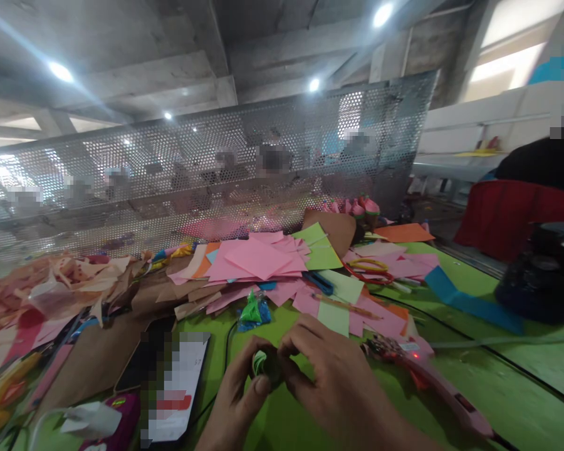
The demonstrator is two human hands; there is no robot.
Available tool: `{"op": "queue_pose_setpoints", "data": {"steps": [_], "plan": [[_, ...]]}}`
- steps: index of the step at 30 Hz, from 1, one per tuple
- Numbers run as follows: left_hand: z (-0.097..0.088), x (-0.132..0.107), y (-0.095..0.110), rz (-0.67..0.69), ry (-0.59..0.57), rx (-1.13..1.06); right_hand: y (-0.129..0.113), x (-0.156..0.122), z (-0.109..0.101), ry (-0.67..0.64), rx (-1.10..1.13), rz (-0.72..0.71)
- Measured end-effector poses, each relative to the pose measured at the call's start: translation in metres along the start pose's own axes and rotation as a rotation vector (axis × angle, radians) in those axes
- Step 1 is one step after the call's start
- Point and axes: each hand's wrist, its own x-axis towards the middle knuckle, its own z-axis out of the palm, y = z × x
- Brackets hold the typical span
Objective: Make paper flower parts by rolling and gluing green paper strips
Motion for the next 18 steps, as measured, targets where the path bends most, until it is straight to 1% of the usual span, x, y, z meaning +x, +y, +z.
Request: {"op": "queue_pose_setpoints", "data": {"steps": [3, 6, 8, 11, 14, 16, 18], "plan": [[0.0009, 0.0004, 0.0021, -0.038, 0.011, -0.077, -0.0012, -0.0012, -0.003, 0.017, 0.074, -0.019], [0.0034, -0.0014, 0.0044, -0.091, 0.031, -0.131, -0.0005, -0.0011, -0.0049, 0.023, 0.242, -0.089], [0.0049, -0.0039, 0.0042, -0.136, 0.07, -0.103, 0.0008, -0.0003, -0.005, 0.01, 0.345, -0.151], [0.0057, -0.0073, 0.0017, -0.205, 0.142, -0.017, 0.0032, 0.0007, -0.0034, 0.005, 0.391, -0.206], [0.0053, -0.0071, 0.0007, -0.184, 0.126, 0.02, 0.0045, 0.0011, -0.0017, 0.034, 0.364, -0.207], [0.0051, -0.0049, 0.0018, -0.123, 0.08, 0.036, 0.0043, 0.001, -0.0013, 0.054, 0.35, -0.182], [0.0052, -0.0025, 0.0037, -0.067, 0.058, 0.052, 0.0034, 0.0007, -0.0013, 0.073, 0.346, -0.149]]}}
